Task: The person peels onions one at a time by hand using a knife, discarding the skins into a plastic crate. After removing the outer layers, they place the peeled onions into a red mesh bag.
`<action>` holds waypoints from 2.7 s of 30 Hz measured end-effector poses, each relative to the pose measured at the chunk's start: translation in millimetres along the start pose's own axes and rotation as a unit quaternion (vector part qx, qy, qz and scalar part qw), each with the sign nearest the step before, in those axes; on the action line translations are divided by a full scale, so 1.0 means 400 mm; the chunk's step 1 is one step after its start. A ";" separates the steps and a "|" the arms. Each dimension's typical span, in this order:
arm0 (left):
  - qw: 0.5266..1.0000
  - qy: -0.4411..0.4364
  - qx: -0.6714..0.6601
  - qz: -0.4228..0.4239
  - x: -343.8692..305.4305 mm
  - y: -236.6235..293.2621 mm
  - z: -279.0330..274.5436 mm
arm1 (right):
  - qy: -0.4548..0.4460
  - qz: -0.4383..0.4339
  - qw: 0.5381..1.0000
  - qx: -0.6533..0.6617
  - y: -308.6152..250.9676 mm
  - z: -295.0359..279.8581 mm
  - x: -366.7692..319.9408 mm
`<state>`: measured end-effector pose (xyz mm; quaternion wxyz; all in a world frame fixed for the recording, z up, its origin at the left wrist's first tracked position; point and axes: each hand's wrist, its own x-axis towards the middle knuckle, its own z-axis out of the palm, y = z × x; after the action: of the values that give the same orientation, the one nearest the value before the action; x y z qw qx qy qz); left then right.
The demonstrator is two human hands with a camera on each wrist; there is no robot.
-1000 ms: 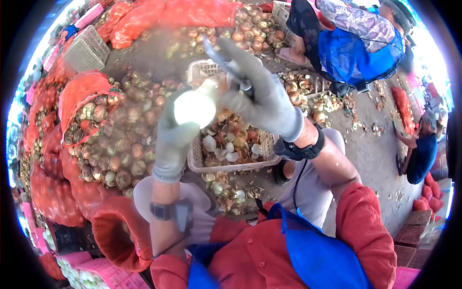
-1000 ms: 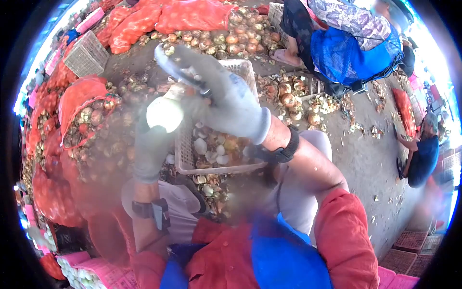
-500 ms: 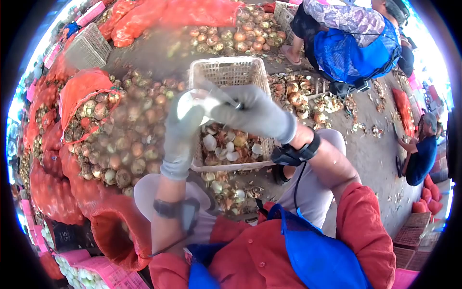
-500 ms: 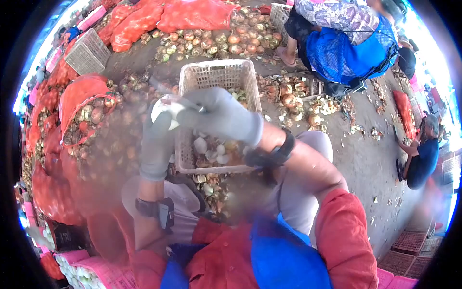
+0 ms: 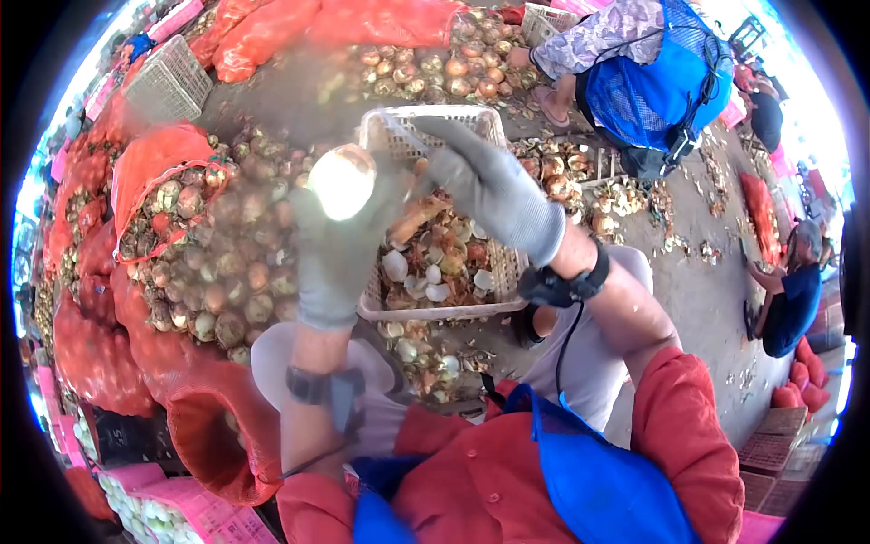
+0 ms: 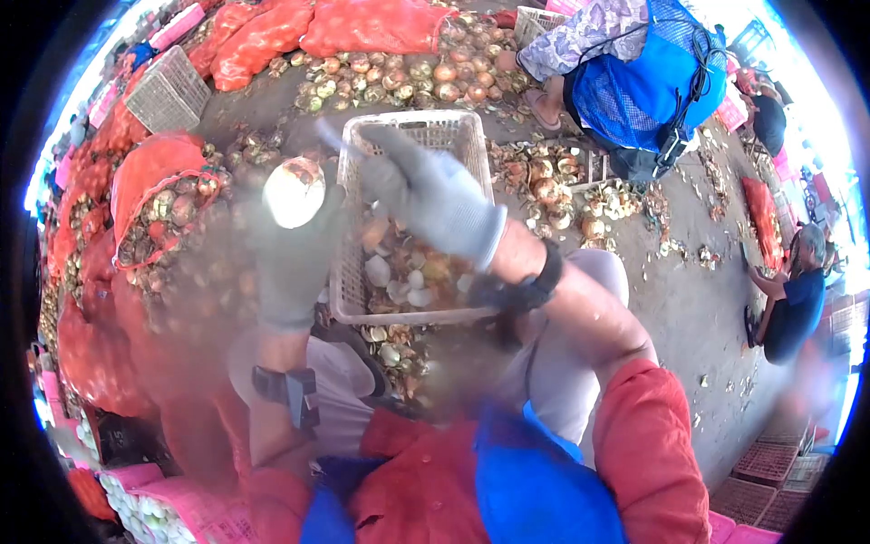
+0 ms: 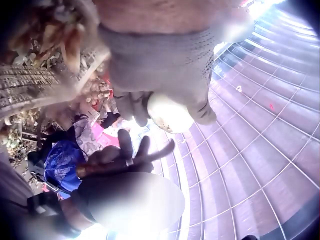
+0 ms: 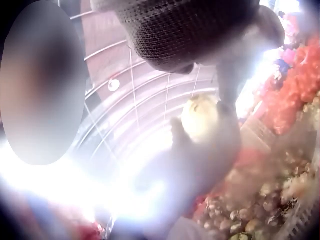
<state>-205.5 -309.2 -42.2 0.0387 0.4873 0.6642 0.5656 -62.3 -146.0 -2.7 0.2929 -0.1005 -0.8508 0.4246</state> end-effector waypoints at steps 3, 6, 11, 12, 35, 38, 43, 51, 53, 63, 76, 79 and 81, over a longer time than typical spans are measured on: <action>0.955 0.003 -0.285 -0.082 0.000 0.010 0.009 | -0.033 -0.081 0.994 -0.071 -0.049 0.045 -0.043; 0.936 -0.037 -0.334 -0.105 -0.012 0.015 0.011 | -0.049 -0.133 0.979 -0.145 -0.025 0.069 -0.044; 0.856 -0.174 -0.484 -0.063 0.003 -0.003 -0.008 | -0.078 -0.154 0.981 -0.087 -0.051 0.028 -0.021; 0.944 -0.129 -0.287 -0.100 0.003 0.037 -0.012 | -0.111 -0.106 0.985 -0.083 -0.050 0.027 -0.020; 0.602 0.346 -0.716 0.077 -0.369 -0.129 -0.588 | -0.064 0.116 0.988 0.084 0.018 0.000 0.020; 0.393 0.230 -0.890 0.009 -0.538 -0.281 -0.563 | -0.075 0.112 0.988 0.079 0.040 0.011 0.027; 0.776 0.076 -0.626 0.008 -0.631 -0.554 -0.414 | -0.094 0.156 0.983 0.022 0.057 0.031 0.025; 0.855 -0.053 0.503 -0.115 -0.622 -0.815 -0.271 | -0.070 0.204 0.976 -0.010 0.123 0.032 0.025; 0.835 -0.076 0.529 -0.130 -0.530 -0.807 -0.242 | -0.087 0.226 0.970 -0.015 0.129 0.028 0.024; 0.935 -0.186 0.042 -0.298 -0.196 -0.927 -0.113 | -0.105 0.270 0.956 -0.044 0.141 0.039 0.040; 0.889 -0.295 0.312 -0.161 -0.361 -1.018 0.157 | -0.136 0.299 0.944 -0.014 0.183 0.022 0.053; 0.914 -0.260 0.286 -0.120 -0.410 -1.021 0.138 | -0.133 0.307 0.942 -0.016 0.182 0.023 0.049; 0.892 -0.296 0.308 -0.150 -0.395 -0.954 0.098 | -0.137 0.300 0.944 -0.013 0.183 0.022 0.044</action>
<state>-329.7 -346.5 -436.2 0.1656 0.5144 0.8280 0.1498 -87.4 -99.3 -56.9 0.0310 -0.2956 -0.8188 0.4911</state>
